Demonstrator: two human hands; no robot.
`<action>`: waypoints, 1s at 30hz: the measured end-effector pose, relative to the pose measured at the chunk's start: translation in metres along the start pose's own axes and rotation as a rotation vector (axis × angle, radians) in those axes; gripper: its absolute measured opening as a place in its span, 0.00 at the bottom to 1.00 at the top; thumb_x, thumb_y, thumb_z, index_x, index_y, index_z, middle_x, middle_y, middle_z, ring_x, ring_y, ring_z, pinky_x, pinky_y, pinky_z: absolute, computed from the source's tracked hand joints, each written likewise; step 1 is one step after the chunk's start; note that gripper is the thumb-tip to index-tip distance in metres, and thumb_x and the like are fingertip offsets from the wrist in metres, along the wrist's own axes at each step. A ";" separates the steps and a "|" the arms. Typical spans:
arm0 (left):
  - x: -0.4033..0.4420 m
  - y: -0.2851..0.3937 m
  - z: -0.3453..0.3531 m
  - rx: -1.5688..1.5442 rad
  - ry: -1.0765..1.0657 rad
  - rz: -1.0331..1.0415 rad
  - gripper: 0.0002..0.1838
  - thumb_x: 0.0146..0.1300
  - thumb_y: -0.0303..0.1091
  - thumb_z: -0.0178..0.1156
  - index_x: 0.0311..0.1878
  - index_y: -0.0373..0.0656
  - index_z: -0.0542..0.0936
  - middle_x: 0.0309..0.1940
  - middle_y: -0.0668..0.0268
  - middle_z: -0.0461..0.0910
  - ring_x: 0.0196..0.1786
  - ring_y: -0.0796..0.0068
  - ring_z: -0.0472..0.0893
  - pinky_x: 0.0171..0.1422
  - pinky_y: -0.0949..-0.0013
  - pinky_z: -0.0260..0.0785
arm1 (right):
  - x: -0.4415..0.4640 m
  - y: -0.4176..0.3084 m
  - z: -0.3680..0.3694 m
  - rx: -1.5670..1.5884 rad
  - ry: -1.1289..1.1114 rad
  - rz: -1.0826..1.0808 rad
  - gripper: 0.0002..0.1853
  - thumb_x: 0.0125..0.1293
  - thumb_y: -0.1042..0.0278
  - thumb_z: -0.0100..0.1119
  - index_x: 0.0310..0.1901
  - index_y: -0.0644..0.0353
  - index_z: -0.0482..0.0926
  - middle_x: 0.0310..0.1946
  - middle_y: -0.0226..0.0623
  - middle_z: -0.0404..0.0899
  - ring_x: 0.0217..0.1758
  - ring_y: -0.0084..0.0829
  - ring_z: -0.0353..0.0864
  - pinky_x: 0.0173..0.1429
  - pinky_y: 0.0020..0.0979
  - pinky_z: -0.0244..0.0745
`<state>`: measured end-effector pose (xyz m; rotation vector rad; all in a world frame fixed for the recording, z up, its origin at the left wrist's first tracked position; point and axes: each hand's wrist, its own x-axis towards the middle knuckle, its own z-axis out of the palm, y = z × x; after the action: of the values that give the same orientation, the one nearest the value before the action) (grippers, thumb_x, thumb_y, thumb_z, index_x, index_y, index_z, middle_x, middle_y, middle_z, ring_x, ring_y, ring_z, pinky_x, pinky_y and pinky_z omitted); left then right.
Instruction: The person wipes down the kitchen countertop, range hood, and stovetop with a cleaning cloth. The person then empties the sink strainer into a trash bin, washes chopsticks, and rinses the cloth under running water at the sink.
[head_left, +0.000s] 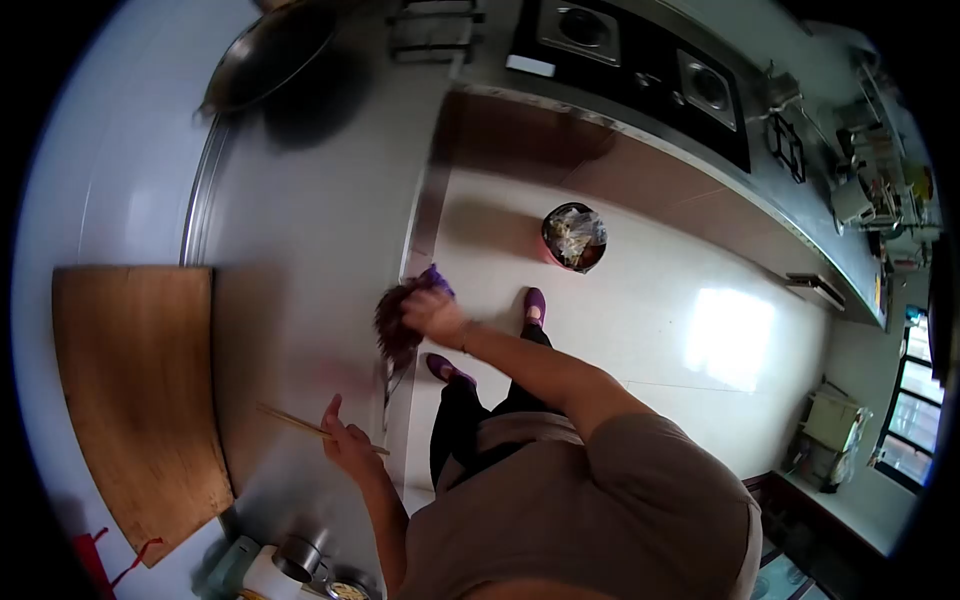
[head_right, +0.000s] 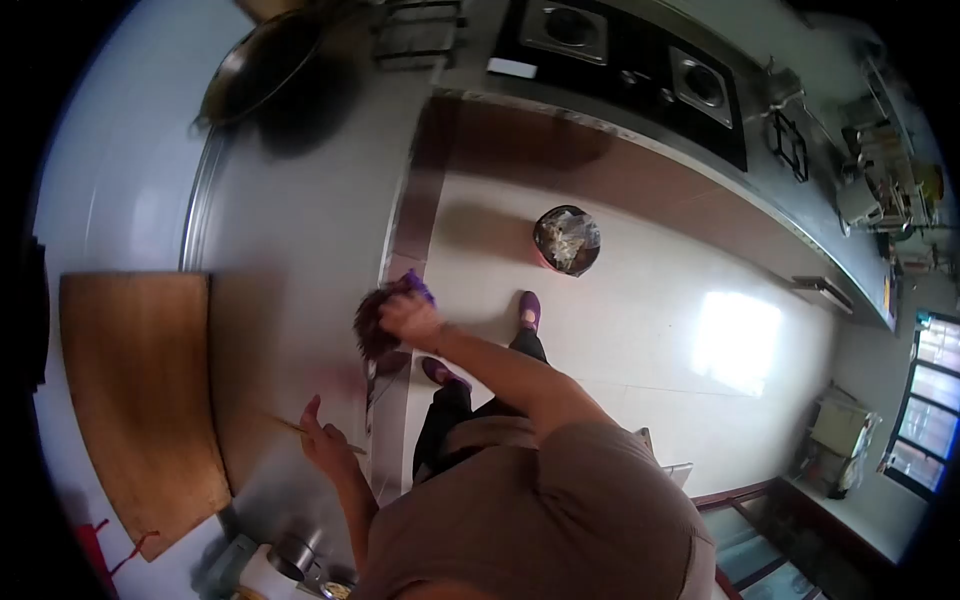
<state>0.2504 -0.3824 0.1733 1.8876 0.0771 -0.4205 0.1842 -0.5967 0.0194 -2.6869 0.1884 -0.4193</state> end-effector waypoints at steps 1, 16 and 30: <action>-0.007 0.009 0.022 -0.066 -0.034 -0.057 0.15 0.65 0.32 0.44 0.48 0.38 0.75 0.45 0.64 0.77 0.20 0.88 0.63 0.19 0.85 0.49 | -0.016 0.042 0.006 0.028 0.170 0.141 0.05 0.49 0.70 0.53 0.30 0.55 0.76 0.35 0.40 0.75 0.43 0.39 0.74 0.45 0.41 0.71; -0.091 0.070 0.287 0.037 -0.598 0.004 0.15 0.69 0.38 0.46 0.47 0.39 0.78 0.14 0.82 0.57 0.14 0.92 0.53 0.18 0.82 0.42 | -0.241 0.267 -0.181 2.061 0.944 1.159 0.18 0.58 0.73 0.38 0.49 0.69 0.70 0.45 0.45 0.76 0.50 0.41 0.75 0.60 0.43 0.68; -0.093 0.131 0.465 0.134 -1.184 0.197 0.08 0.57 0.33 0.57 0.33 0.37 0.73 0.22 0.74 0.68 0.26 0.82 0.65 0.30 0.73 0.61 | -0.168 0.241 -0.308 2.137 0.912 0.533 0.22 0.66 0.68 0.38 0.61 0.62 0.63 0.56 0.42 0.70 0.58 0.37 0.70 0.63 0.37 0.64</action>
<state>0.0803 -0.8438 0.1855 1.4838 -0.9248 -1.3445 -0.0893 -0.8987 0.1422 -0.2437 0.3606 -0.8563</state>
